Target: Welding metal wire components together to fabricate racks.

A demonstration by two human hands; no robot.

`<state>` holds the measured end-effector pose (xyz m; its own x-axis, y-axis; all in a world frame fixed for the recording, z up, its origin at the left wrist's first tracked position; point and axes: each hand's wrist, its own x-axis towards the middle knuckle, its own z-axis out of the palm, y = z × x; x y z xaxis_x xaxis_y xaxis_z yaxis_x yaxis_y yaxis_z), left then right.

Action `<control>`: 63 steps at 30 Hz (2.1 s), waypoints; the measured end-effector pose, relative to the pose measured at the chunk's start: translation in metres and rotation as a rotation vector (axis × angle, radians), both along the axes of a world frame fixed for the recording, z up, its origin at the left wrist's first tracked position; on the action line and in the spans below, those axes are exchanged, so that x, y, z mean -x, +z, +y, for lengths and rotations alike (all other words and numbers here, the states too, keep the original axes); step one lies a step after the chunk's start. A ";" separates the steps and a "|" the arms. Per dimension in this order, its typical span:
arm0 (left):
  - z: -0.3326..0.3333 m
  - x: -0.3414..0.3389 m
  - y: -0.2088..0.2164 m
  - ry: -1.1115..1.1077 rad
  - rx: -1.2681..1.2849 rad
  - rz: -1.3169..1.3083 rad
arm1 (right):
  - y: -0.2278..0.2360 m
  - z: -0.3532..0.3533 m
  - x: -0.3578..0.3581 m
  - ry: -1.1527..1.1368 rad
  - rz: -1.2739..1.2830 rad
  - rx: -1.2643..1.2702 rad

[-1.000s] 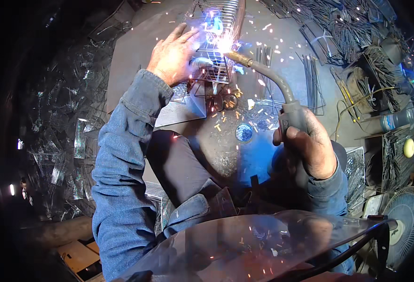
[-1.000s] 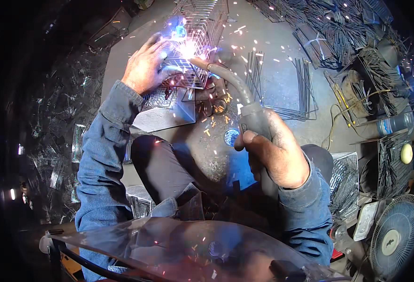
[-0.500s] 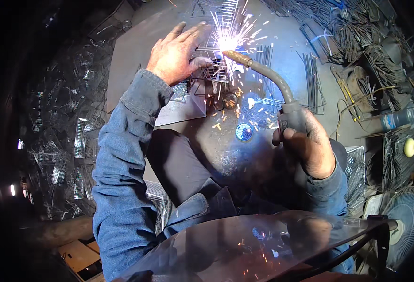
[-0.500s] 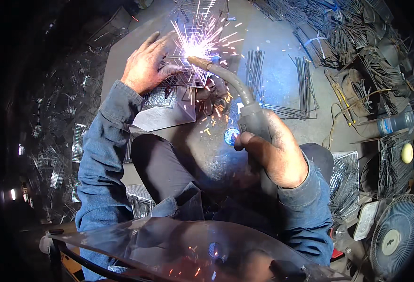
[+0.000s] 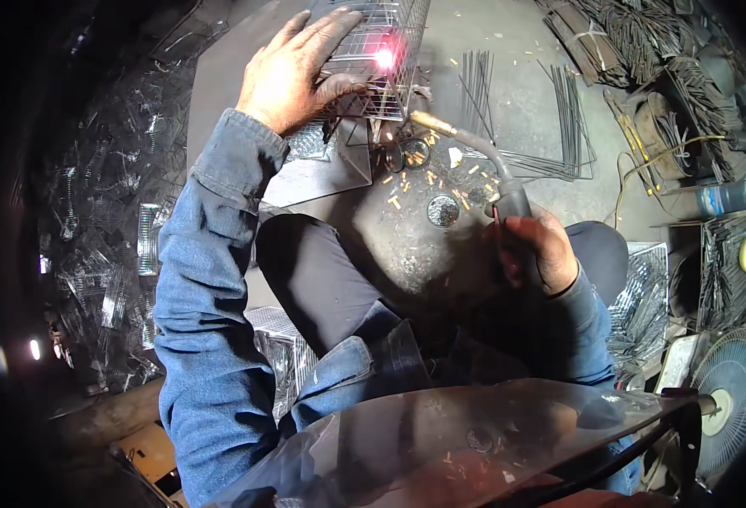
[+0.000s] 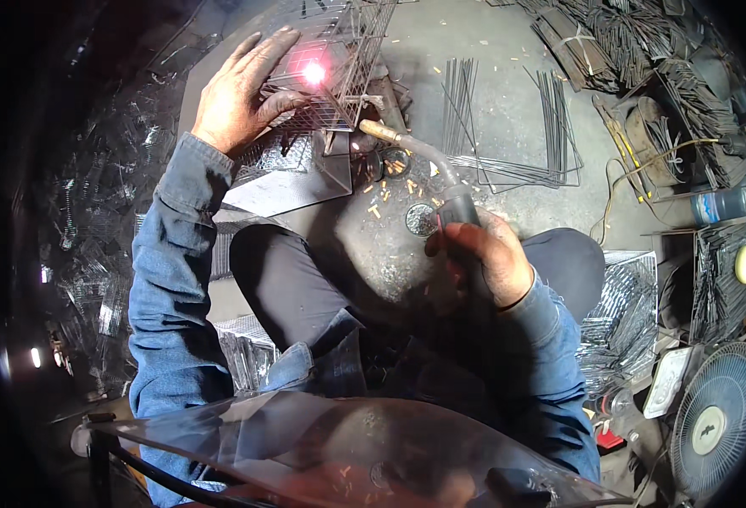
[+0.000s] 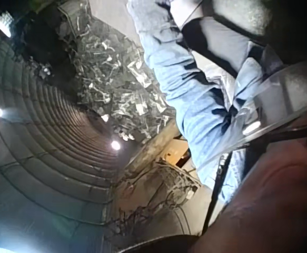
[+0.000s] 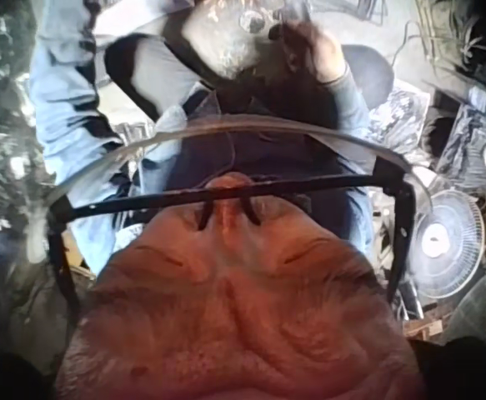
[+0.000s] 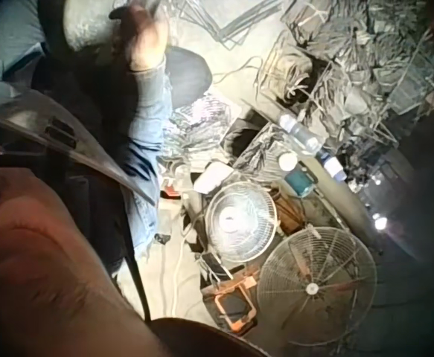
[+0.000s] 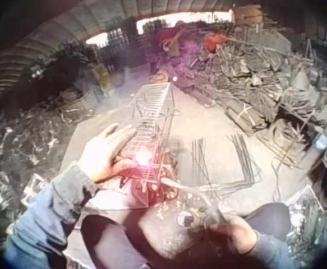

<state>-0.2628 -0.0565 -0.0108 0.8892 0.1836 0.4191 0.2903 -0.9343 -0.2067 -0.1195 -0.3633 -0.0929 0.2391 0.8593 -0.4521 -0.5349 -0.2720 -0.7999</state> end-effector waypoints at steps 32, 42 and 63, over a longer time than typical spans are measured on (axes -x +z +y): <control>0.001 -0.004 0.003 -0.013 0.044 -0.011 | -0.015 0.004 0.003 0.038 -0.161 -0.270; -0.021 -0.096 0.078 0.100 0.202 0.394 | 0.082 -0.011 -0.069 -0.353 -0.134 -0.244; -0.015 -0.223 0.055 0.209 -0.009 0.553 | 0.054 0.056 -0.063 -0.467 -0.361 -0.218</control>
